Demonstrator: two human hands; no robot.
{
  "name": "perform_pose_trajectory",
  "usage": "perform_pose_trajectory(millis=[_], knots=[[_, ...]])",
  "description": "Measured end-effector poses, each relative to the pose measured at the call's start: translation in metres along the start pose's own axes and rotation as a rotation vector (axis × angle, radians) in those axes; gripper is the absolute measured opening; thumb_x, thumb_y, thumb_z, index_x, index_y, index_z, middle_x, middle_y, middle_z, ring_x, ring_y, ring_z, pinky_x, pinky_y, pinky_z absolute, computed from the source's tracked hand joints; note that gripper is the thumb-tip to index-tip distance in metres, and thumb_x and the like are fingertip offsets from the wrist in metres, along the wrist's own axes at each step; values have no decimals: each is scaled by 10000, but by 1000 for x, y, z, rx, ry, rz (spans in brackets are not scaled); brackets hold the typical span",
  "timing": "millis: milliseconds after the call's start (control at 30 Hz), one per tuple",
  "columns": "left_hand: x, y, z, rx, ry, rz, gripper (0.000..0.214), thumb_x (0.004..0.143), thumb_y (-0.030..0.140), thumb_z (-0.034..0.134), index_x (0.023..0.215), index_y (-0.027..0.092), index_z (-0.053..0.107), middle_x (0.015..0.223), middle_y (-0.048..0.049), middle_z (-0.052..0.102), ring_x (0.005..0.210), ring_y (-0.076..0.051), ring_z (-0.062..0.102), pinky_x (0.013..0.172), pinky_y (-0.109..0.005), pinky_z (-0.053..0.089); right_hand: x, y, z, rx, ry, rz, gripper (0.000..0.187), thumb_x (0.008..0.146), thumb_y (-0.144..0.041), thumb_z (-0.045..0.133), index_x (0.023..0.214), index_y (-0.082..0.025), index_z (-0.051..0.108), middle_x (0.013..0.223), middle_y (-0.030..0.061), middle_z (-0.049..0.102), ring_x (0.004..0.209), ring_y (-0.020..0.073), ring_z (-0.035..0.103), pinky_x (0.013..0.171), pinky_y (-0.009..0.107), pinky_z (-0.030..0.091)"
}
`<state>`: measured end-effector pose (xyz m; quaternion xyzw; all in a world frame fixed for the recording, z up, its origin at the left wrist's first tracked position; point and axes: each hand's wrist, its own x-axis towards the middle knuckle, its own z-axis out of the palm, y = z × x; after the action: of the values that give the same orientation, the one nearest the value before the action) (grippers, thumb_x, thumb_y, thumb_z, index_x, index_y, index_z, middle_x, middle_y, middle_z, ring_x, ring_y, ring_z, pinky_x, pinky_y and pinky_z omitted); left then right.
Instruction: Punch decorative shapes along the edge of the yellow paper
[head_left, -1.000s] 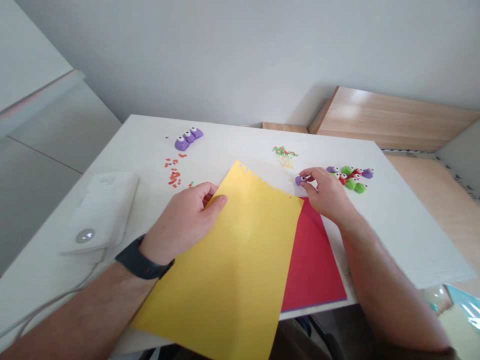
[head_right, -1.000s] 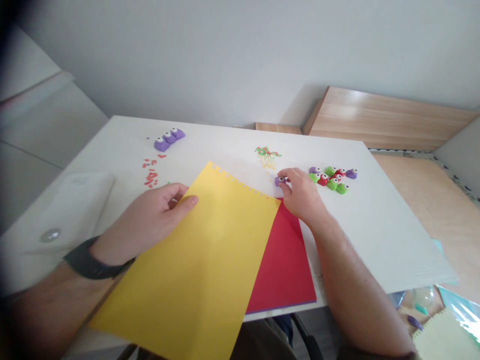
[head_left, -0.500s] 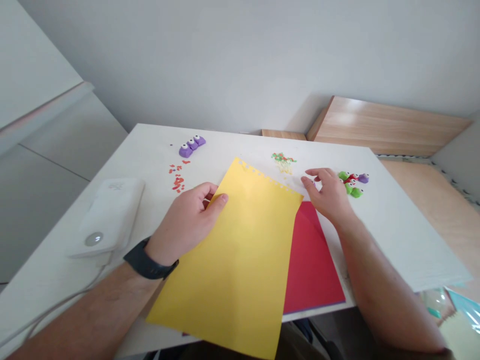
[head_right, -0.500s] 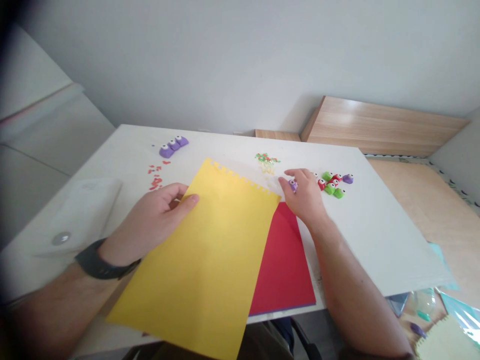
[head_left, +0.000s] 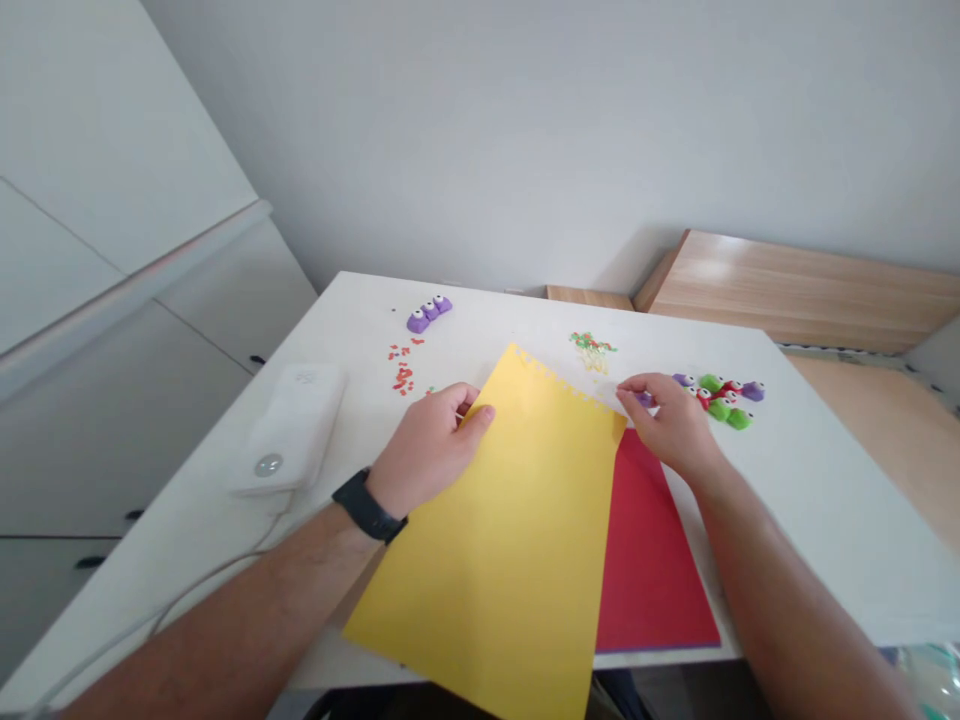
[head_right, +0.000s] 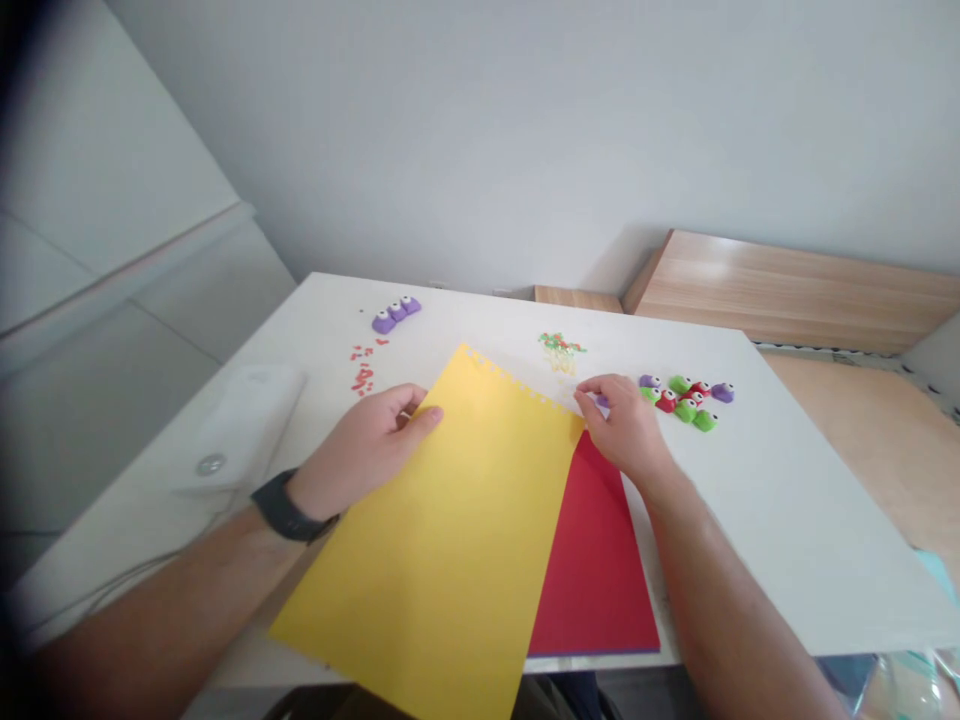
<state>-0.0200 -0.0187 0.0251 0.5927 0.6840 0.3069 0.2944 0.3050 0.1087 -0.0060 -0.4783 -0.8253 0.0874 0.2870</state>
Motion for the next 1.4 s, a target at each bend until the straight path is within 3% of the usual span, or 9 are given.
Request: perform_pose_trajectory(millis=[67, 267, 467, 633, 867, 967, 1133, 1267, 1400], knots=[[0, 0, 1, 14, 2, -3, 240, 978, 425, 532, 867, 230, 615, 802, 3, 705, 716, -199, 628, 629, -315, 404, 0, 13, 4, -167, 74, -61, 165, 938, -300, 632, 1037, -215, 733, 1096, 114, 753, 1073, 317, 652, 971, 475, 495], [0, 0, 3, 16, 24, 12, 217, 976, 383, 523, 868, 224, 621, 810, -11, 697, 748, -195, 621, 653, -310, 397, -2, 54, 13, -389, 59, -77, 228, 921, -205, 550, 1026, -189, 751, 1056, 144, 741, 1028, 344, 634, 978, 522, 493], [0, 1, 4, 25, 44, 9, 216, 962, 344, 548, 787, 221, 579, 739, -14, 655, 695, -186, 580, 624, -311, 344, -2, 51, 14, -411, 156, -23, 220, 915, -305, 600, 1058, -227, 746, 1112, 180, 728, 1091, 399, 631, 994, 603, 463], [0, -2, 7, 21, 49, 9, 205, 947, 313, 572, 765, 220, 586, 751, -31, 680, 713, -195, 611, 635, -315, 342, 8, 12, 19, -264, 123, -23, 215, 926, -380, 614, 1048, -247, 731, 1133, 146, 730, 1087, 373, 656, 1014, 613, 463], [0, -4, 10, -3, 40, 12, 159, 949, 312, 569, 869, 214, 666, 884, -69, 755, 838, -221, 694, 693, -313, 415, 72, -86, 28, -129, -45, -295, 322, 945, -383, 639, 1211, -205, 676, 1234, 142, 723, 1187, 344, 626, 1057, 535, 477], [1, -4, 9, 1, 38, 11, 153, 953, 307, 566, 885, 210, 663, 918, -80, 762, 871, -226, 703, 713, -313, 432, 117, -126, 52, -104, -159, -322, 380, 955, -331, 615, 1298, -171, 642, 1303, 159, 707, 1235, 342, 616, 1093, 527, 451], [2, -4, 9, 32, 35, -6, 149, 948, 299, 560, 854, 212, 634, 920, -94, 757, 862, -242, 699, 699, -330, 423, 183, -173, 114, -151, -318, -270, 471, 958, -261, 615, 1408, -122, 591, 1387, 195, 673, 1264, 324, 617, 1121, 473, 427], [2, -5, 10, 55, 38, -5, 156, 944, 302, 551, 839, 214, 625, 897, -101, 745, 871, -263, 697, 708, -349, 428, 213, -188, 153, -180, -401, -246, 484, 975, -281, 622, 1431, -125, 590, 1412, 200, 663, 1307, 329, 597, 1145, 455, 394], [2, -6, 11, 63, 44, 4, 156, 949, 307, 541, 860, 218, 633, 877, -98, 739, 882, -267, 699, 715, -355, 429, 225, -190, 171, -184, -437, -196, 367, 984, -296, 620, 1331, -185, 665, 1342, 159, 711, 1229, 314, 643, 1070, 433, 443]])
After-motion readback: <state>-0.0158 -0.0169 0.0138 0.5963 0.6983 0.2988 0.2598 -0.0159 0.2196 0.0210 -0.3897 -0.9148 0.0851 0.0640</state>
